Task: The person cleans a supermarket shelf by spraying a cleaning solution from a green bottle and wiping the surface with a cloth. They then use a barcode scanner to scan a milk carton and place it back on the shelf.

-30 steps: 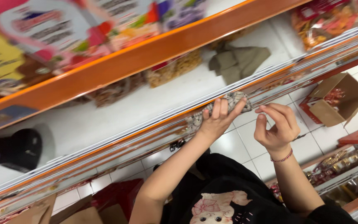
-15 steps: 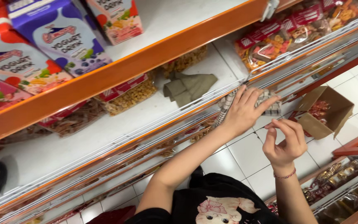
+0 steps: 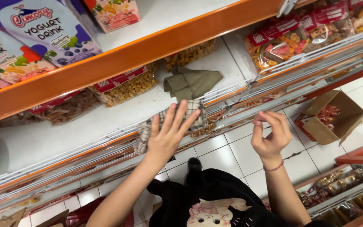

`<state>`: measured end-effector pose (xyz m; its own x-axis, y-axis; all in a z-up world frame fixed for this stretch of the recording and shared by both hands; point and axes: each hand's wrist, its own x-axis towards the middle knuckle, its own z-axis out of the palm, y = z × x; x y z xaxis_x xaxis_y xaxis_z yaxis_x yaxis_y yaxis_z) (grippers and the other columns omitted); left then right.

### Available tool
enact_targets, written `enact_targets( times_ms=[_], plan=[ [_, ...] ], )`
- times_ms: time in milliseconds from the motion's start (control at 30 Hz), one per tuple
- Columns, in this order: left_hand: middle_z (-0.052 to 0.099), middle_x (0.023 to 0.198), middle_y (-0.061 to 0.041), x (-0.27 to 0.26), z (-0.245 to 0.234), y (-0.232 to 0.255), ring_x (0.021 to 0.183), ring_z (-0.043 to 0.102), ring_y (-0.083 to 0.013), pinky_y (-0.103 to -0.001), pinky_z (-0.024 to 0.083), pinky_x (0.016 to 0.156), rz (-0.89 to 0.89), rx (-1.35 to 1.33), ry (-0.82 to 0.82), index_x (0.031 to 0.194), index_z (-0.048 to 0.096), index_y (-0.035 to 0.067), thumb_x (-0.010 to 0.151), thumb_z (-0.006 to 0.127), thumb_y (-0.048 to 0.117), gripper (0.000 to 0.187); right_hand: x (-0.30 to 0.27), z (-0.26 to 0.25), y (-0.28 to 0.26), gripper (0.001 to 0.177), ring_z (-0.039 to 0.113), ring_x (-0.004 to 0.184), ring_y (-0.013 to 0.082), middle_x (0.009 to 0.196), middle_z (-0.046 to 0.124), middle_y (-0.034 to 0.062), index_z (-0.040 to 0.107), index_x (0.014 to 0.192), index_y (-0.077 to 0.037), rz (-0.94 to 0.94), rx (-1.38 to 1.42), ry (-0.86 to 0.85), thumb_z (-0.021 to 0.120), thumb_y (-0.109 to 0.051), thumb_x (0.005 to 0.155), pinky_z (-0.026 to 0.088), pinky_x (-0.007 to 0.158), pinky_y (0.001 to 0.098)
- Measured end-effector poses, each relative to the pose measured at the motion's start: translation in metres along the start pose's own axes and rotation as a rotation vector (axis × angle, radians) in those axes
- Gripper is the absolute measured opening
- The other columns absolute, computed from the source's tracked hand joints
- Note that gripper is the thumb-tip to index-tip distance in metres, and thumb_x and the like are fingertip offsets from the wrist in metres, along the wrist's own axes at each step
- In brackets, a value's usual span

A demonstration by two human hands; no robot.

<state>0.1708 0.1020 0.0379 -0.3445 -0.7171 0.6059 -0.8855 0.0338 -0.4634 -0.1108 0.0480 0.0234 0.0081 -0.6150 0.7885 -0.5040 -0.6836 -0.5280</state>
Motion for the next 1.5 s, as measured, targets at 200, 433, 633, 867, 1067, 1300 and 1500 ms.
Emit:
enact_targets(
  times_ms=[200, 433, 633, 867, 1067, 1300, 1500],
  plan=[
    [0.032, 0.171, -0.002, 0.019, 0.04, 0.045, 0.157, 0.03, -0.0235, -0.051, 0.0, 0.129, 0.055, 0.069, 0.054, 0.168, 0.032, 0.028, 0.106, 0.049, 0.023, 0.065, 0.002, 0.017, -0.003, 0.027, 0.069, 0.078, 0.0204, 0.103, 0.066, 0.015, 0.068, 0.111, 0.003, -0.007, 0.014, -0.049, 0.063, 0.015, 0.087, 0.056, 0.073, 0.0297],
    [0.026, 0.174, -0.006, 0.088, 0.038, 0.107, 0.161, 0.024, -0.0241, -0.049, 0.001, 0.131, 0.117, -0.054, 0.078, 0.17, 0.03, 0.012, 0.105, 0.048, 0.032, 0.07, -0.007, 0.014, -0.004, 0.028, 0.067, 0.081, 0.0211, 0.104, 0.065, 0.0149, 0.068, 0.113, 0.003, 0.0, 0.015, -0.034, 0.063, 0.015, 0.089, 0.056, 0.074, 0.0304],
    [0.025, 0.174, -0.004, 0.066, 0.016, 0.079, 0.161, 0.022, -0.0216, -0.052, 0.002, 0.133, 0.171, -0.052, 0.011, 0.17, 0.029, 0.016, 0.107, 0.049, 0.027, 0.067, -0.011, 0.025, -0.015, 0.03, 0.065, 0.101, 0.0308, 0.11, 0.065, 0.0154, 0.069, 0.114, 0.002, -0.055, -0.045, -0.087, 0.065, 0.01, 0.085, 0.054, 0.089, 0.039],
    [0.028, 0.173, 0.002, -0.034, 0.017, 0.0, 0.162, 0.016, -0.0228, -0.052, -0.004, 0.131, -0.07, 0.066, 0.059, 0.169, 0.035, 0.027, 0.114, 0.048, 0.028, 0.056, -0.002, 0.078, -0.047, 0.032, 0.062, 0.113, 0.0339, 0.115, 0.063, 0.0138, 0.068, 0.115, -0.001, -0.228, 0.132, -0.193, 0.068, 0.007, 0.084, 0.051, 0.101, 0.0438],
    [0.037, 0.167, 0.001, -0.146, 0.036, -0.078, 0.161, 0.013, -0.022, -0.051, -0.006, 0.131, -0.331, 0.103, 0.122, 0.154, 0.056, 0.028, 0.103, 0.057, 0.02, 0.051, -0.004, 0.125, -0.094, 0.031, 0.065, 0.108, 0.0318, 0.111, 0.065, 0.0119, 0.069, 0.109, -0.004, -0.402, 0.366, -0.323, 0.07, 0.005, 0.08, 0.05, 0.098, 0.0454],
    [0.037, 0.165, -0.012, -0.257, 0.021, -0.166, 0.161, 0.016, -0.0284, -0.055, -0.003, 0.129, -0.692, 0.022, 0.179, 0.154, 0.048, 0.011, 0.097, 0.071, 0.04, 0.068, -0.025, 0.157, -0.142, 0.029, 0.066, 0.103, 0.0323, 0.108, 0.064, 0.0125, 0.071, 0.106, -0.003, -0.488, 0.57, -0.483, 0.072, 0.005, 0.078, 0.052, 0.094, 0.0456],
    [0.022, 0.175, -0.007, -0.268, 0.016, -0.19, 0.163, 0.007, -0.024, -0.047, -0.008, 0.134, -1.063, -0.176, 0.444, 0.163, 0.032, 0.01, 0.101, 0.064, 0.013, 0.07, -0.05, 0.184, -0.181, 0.027, 0.067, 0.101, 0.0301, 0.107, 0.064, 0.012, 0.07, 0.104, -0.002, -0.477, 0.68, -0.595, 0.07, 0.006, 0.079, 0.053, 0.091, 0.0433]
  ],
)
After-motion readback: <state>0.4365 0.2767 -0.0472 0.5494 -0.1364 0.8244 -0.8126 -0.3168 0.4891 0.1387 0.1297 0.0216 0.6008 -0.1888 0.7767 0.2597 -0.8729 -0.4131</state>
